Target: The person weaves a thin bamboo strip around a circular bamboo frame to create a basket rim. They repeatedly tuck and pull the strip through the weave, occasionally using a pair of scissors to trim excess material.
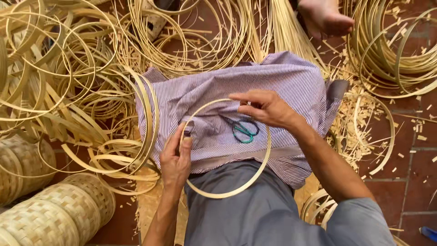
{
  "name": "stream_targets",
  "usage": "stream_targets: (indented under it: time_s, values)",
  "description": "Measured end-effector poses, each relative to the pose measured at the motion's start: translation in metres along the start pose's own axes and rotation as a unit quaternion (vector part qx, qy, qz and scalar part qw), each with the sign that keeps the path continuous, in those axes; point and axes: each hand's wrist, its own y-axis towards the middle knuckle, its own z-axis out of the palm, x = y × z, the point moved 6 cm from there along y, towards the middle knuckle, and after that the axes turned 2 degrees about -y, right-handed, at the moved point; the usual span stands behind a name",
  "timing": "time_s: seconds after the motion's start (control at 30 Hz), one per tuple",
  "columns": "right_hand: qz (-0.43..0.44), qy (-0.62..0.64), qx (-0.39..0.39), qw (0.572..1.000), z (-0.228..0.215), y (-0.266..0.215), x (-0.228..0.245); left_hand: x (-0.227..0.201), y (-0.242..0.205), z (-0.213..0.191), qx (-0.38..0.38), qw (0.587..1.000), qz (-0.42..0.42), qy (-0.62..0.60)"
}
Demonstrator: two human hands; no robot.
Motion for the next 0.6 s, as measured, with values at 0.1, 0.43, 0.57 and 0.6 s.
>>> stream_targets:
  time_s: [0.1,0.43,0.57,0.6]
  values:
    - [-0.011,0.004,0.036,0.999,0.007,-0.007,0.007,0.003,-0.005,-0.002,0.004,0.998,0.033,0.062]
    - [0.024,0.204,0.078,0.976,0.022,0.045,-0.010,0.021,0.003,-0.065,-0.166,0.985,-0.055,-0.008]
    - [0.100,0.098,-0.022,0.990,0.103,0.119,-0.021,0.044,-0.010,-0.162,-0.310,0.948,-0.057,0.046]
    - [0.078,0.113,-0.007,0.991,0.130,0.140,-0.017,0.051,-0.014,-0.171,-0.297,0.944,-0.072,0.125]
